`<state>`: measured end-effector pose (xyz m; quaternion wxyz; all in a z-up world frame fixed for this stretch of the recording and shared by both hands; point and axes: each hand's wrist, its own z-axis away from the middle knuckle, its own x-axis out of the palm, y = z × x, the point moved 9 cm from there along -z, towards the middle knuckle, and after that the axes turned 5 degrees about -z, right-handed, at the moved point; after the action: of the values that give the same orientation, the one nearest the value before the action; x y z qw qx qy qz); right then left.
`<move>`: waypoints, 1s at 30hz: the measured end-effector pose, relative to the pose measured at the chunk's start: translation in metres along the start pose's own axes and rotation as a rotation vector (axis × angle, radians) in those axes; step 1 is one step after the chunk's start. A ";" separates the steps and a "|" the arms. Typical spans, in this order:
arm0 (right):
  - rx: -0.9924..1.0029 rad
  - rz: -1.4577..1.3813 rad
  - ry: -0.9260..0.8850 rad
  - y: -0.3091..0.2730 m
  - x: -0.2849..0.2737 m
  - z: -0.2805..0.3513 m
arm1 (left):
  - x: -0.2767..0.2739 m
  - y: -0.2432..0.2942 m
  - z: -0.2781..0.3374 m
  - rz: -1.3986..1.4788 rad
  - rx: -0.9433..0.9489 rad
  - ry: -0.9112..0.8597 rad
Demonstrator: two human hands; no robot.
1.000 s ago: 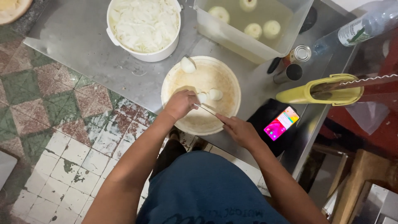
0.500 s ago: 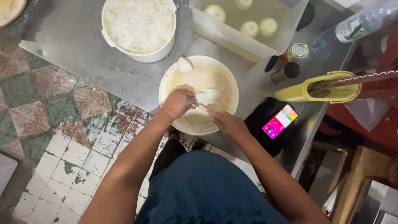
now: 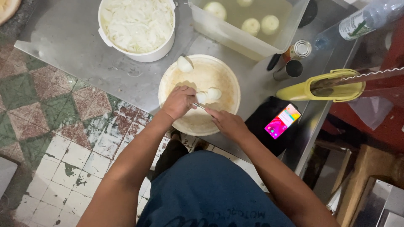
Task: The person is slicing peeled onions on a cutting board and placing the slices into a large white bowl.
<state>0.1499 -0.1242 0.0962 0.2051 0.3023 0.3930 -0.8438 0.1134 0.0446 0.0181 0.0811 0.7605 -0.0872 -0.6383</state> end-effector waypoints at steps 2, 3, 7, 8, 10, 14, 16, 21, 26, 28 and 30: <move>0.007 -0.013 -0.009 0.001 0.001 -0.001 | -0.001 0.000 0.000 -0.014 0.003 -0.001; 0.013 -0.024 -0.019 0.001 0.002 -0.002 | -0.001 0.000 0.000 -0.026 0.003 -0.001; 0.032 -0.069 -0.042 -0.004 -0.001 0.008 | -0.002 -0.001 0.001 -0.045 0.003 0.021; 0.052 -0.121 -0.042 0.002 -0.001 0.012 | -0.001 -0.002 0.000 -0.015 -0.007 0.013; 0.069 -0.171 -0.045 0.010 0.000 0.022 | -0.002 0.000 0.001 0.013 -0.021 0.004; 0.148 -0.242 -0.058 0.028 0.001 0.043 | 0.007 -0.001 0.004 0.113 -0.046 -0.045; 0.178 -0.284 -0.041 0.036 0.001 0.055 | 0.010 -0.001 0.000 0.147 -0.080 -0.077; 0.179 -0.372 -0.015 0.036 0.007 0.078 | 0.024 0.017 -0.027 0.028 0.053 -0.086; 0.230 -0.474 0.055 0.064 0.027 0.086 | 0.057 -0.006 -0.052 -0.006 -0.054 -0.032; 0.249 -0.520 0.063 0.065 0.023 0.089 | 0.059 -0.006 -0.052 -0.037 -0.084 -0.013; 0.201 -0.604 0.189 0.062 0.005 0.091 | 0.052 0.000 -0.045 -0.064 -0.104 0.048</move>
<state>0.1507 -0.2344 0.1059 -0.1225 0.2677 0.3968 -0.8694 0.1668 0.0331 -0.0242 0.1022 0.7727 -0.0275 -0.6259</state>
